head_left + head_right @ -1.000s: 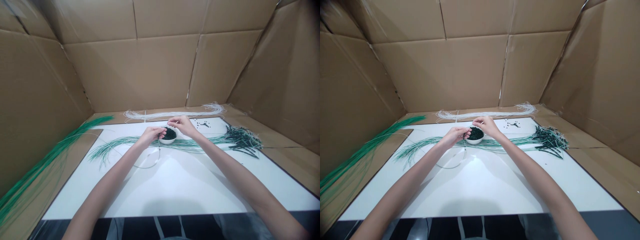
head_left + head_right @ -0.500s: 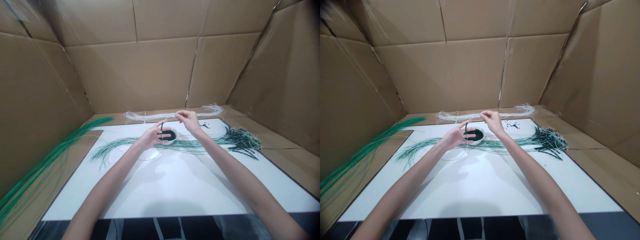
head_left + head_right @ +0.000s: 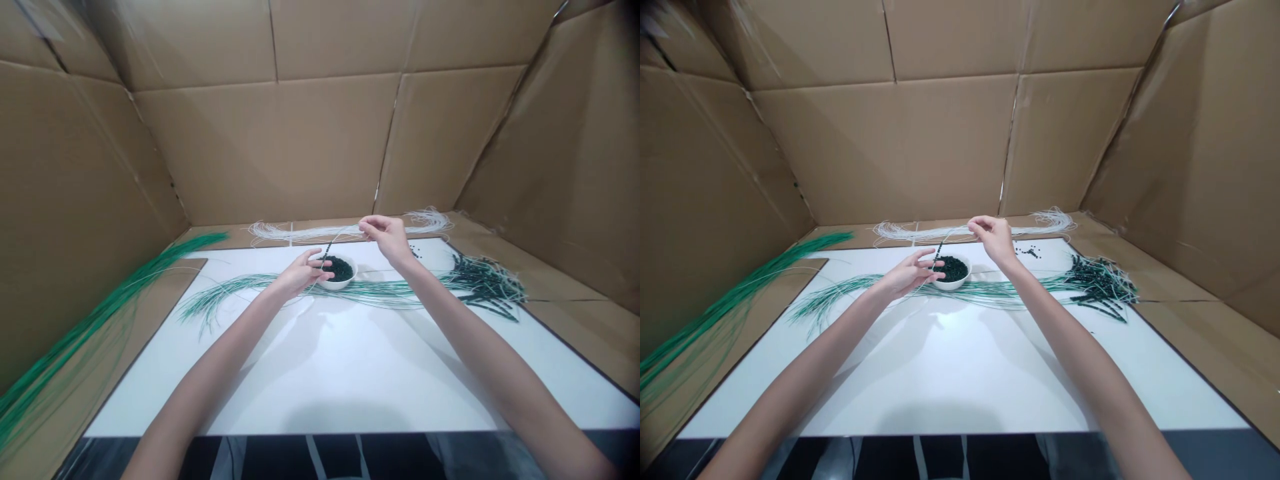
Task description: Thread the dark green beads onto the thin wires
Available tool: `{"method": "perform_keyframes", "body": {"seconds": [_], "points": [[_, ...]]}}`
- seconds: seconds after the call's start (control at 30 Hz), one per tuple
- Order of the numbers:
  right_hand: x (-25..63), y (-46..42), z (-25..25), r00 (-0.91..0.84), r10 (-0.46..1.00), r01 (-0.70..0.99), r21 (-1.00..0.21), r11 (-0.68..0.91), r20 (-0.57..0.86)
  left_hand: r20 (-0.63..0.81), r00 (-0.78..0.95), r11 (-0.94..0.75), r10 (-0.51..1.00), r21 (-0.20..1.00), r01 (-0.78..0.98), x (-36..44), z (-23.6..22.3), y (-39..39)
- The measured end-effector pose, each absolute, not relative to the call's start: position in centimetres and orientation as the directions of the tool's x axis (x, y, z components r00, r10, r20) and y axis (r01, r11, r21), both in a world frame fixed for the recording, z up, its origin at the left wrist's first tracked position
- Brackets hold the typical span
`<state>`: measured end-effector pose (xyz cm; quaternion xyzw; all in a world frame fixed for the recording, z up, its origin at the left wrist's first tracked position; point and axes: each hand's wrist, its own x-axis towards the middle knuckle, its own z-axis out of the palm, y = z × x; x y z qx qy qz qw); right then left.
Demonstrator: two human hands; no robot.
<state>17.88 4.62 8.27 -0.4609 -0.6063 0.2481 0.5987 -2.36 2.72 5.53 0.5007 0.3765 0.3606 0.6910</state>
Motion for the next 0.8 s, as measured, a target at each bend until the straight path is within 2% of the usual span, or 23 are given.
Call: {"method": "perform_keyframes", "body": {"seconds": [0.1,0.2,0.3,0.43,0.6,0.7,0.8], "points": [[18.1,4.6,8.4,0.157,0.857,0.262,-0.857,0.444,0.492,-0.179,0.344,0.207,0.922,0.977,-0.045,-2.3,4.9,3.2],[18.4,4.6,8.5,0.153,0.854,0.274,-0.852,0.447,0.497,-0.125,0.271,0.105,0.954,0.991,0.089,-2.5,4.5,3.8],[18.7,4.7,8.4,0.141,0.863,0.301,-0.852,0.429,0.485,0.002,0.242,-0.075,0.970,0.953,0.292,-3.1,4.6,4.1],[19.3,4.8,8.4,0.077,0.895,0.356,-0.851,0.387,0.439,0.232,0.173,-0.288,0.957,0.827,0.483,-3.8,5.6,3.9],[19.8,4.3,9.0,-0.053,0.918,0.343,-0.856,0.387,0.394,0.547,0.155,-0.519,0.823,0.611,0.597,-4.3,6.8,3.4],[19.7,3.8,9.5,-0.088,0.917,0.355,-0.848,0.393,0.388,0.613,0.162,-0.566,0.773,0.553,0.612,-4.5,7.2,3.0],[19.5,3.6,9.8,-0.105,0.910,0.361,-0.838,0.410,0.401,0.633,0.154,-0.591,0.759,0.570,0.571,-4.5,7.3,2.6]]}}
